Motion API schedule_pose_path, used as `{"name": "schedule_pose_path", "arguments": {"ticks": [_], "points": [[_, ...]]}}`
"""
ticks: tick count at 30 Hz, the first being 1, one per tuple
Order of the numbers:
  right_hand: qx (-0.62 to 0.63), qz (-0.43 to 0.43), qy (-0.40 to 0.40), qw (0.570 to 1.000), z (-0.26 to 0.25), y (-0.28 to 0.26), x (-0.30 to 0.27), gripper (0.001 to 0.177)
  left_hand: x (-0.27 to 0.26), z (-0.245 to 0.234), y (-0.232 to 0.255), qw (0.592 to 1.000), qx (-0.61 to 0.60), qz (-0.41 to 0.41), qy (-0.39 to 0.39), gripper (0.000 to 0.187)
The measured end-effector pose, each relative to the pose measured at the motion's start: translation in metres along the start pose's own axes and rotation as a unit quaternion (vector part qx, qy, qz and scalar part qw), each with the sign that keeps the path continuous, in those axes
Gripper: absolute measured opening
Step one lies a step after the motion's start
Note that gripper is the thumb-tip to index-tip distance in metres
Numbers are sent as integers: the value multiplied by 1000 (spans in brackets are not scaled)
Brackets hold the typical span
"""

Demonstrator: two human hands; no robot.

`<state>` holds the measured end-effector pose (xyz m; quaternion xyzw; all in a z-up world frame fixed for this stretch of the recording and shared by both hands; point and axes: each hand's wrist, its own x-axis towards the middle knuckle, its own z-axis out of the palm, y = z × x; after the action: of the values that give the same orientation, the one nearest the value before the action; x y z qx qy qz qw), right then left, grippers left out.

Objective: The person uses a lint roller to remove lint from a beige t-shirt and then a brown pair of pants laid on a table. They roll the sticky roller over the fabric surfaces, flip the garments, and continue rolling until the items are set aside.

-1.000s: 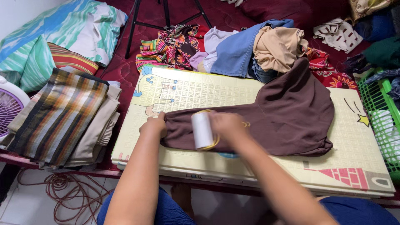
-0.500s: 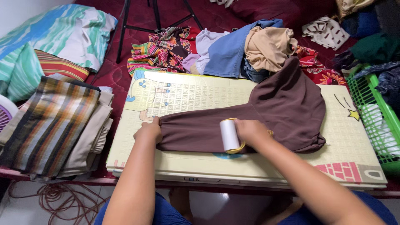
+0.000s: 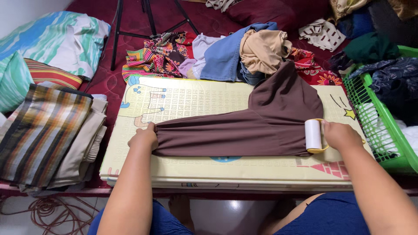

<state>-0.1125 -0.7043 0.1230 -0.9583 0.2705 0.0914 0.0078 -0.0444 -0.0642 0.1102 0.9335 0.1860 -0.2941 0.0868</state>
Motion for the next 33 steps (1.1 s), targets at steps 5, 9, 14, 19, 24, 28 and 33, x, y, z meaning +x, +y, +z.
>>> {"name": "schedule_pose_path", "arguments": {"ticks": [5,9,14,19,24,28,33], "points": [[41,27,22,999,25,50,37,62,-5,4,-1,1000,-8,-1,23,73],[-20,108,50,993,21,83,45,68,-5,4,7,999,12,-15,27,75],[117,-43,245,962,-4,22,25,55,21,45,40,944,90,109,299,55],[299,-275,145,902,-25,-133,-50,37,-11,73,136,946,43,279,158,79],[185,-382,130,896,-16,-242,-114,48,-62,59,170,973,89,199,-77,155],[95,-364,46,926,1,-251,-114,54,-71,52,173,970,114,194,-91,171],[122,-228,-83,962,6,-215,-61,54,-71,52,171,969,122,192,-98,170]]}}
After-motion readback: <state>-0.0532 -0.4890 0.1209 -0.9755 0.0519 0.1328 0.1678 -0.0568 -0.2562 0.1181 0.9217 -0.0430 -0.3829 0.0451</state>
